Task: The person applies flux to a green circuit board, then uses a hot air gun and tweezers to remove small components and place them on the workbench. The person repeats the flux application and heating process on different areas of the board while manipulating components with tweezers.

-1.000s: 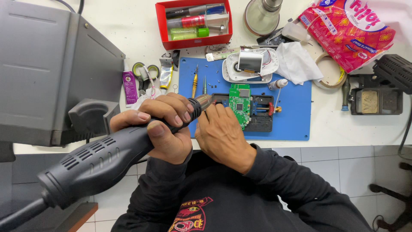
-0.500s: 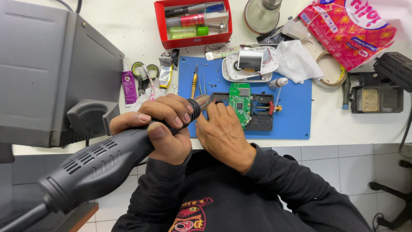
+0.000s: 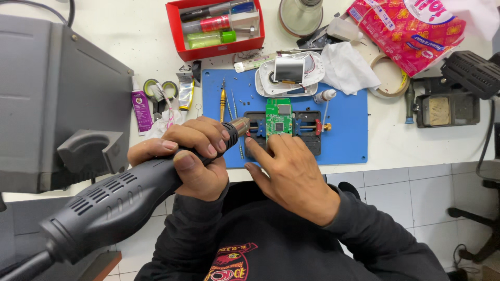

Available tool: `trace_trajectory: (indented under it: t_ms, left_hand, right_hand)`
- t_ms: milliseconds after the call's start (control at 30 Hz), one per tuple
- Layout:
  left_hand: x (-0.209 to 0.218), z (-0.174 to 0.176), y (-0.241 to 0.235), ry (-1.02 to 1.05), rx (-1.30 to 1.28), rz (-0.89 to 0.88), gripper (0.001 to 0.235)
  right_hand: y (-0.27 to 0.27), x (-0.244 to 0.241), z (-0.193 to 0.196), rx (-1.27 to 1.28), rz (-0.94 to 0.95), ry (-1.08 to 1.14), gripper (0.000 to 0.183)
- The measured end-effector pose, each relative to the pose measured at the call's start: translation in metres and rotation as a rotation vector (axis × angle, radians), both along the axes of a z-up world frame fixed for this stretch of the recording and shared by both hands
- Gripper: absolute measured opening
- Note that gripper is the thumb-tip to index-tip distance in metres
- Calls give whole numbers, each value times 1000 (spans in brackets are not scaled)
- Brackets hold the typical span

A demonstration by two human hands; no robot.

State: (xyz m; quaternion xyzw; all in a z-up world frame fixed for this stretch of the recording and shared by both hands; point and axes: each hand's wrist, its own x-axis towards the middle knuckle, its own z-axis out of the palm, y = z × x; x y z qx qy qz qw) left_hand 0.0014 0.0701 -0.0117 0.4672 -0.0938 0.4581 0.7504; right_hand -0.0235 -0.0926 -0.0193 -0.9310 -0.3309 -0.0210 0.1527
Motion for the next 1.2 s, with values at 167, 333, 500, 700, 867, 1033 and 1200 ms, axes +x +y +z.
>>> trace_trajectory:
  t_ms: [167,333,500,700,867,1033,1200]
  left_hand:
    - [3,-1,-8,-18,-5,-36,23]
    - [6,1,-19,-4,-3,-72,23]
    - [7,-3,-32,-25,-24,-143,25]
    - [7,-1,-41,20,19,-188,30]
    - [12,1,-40,-8,25,-164,25]
    - [10,0,-40,12,18,-170,29]
    - [8,3,-41,11,26,-189,27]
  right_hand:
    - [-48,7,-2,214,-96,-11,22]
    - [-108,45,-16,366,-374,-41,11]
    - [-130,77,-38,198,-465,195,45]
    - [-127,85,-41,196,-464,233,40]
    - [-124,87,-42,225,-483,226,30]
    - [-124,86,-29,277,-451,214,29]
    - [-121,70,10,424,-395,114,18]
